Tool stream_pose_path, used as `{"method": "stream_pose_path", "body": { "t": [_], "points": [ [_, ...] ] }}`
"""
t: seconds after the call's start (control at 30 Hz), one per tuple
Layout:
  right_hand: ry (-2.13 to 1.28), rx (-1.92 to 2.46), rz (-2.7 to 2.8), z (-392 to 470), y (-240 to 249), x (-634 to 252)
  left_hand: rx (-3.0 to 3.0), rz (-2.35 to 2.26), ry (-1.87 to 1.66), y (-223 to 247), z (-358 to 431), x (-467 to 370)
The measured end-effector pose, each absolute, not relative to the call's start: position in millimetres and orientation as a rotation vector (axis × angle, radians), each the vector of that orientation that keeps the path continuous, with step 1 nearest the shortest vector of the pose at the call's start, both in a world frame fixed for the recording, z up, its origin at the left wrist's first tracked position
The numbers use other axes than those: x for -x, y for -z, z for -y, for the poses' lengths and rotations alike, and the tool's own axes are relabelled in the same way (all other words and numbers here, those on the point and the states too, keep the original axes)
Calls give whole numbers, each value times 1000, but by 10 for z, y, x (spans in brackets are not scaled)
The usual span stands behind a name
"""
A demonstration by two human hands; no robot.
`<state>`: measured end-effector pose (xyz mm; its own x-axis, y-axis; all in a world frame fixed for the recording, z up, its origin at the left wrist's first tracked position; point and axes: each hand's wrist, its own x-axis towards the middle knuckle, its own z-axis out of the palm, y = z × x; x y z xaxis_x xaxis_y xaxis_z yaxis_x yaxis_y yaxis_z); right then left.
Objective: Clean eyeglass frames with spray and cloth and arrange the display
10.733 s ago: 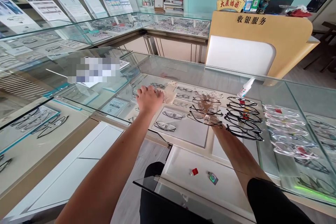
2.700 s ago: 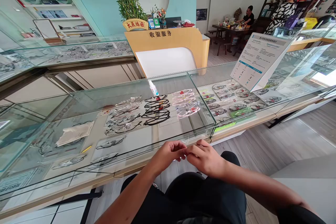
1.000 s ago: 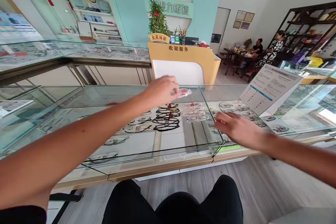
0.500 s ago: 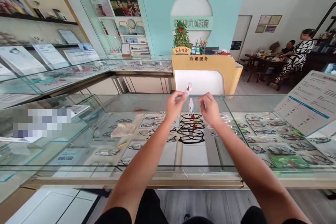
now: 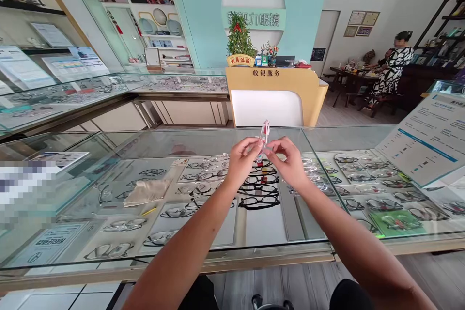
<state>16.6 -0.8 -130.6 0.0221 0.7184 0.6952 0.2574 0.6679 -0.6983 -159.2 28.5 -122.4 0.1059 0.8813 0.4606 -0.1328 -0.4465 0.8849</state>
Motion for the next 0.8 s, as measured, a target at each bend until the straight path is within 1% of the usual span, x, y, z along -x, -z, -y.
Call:
{"method": "stream_pose_path", "body": {
  "t": [0.2, 0.43, 0.53, 0.8],
  "points": [
    [-467, 865, 1584, -34, 1300, -203, -1563, -783, -1454, 1270, -318, 1577],
    [-424, 901, 1558, -34, 1310, -200, -1621, -801, -1457, 1278, -315, 1565],
    [-553, 886, 1533, -71, 1331, -208, -1622, -799, -1444, 1280, -330, 1574],
    [-1049, 781, 1441, -102, 1269, -279, -1608, -764, -1403, 1284, -360, 1598]
  ]
}}
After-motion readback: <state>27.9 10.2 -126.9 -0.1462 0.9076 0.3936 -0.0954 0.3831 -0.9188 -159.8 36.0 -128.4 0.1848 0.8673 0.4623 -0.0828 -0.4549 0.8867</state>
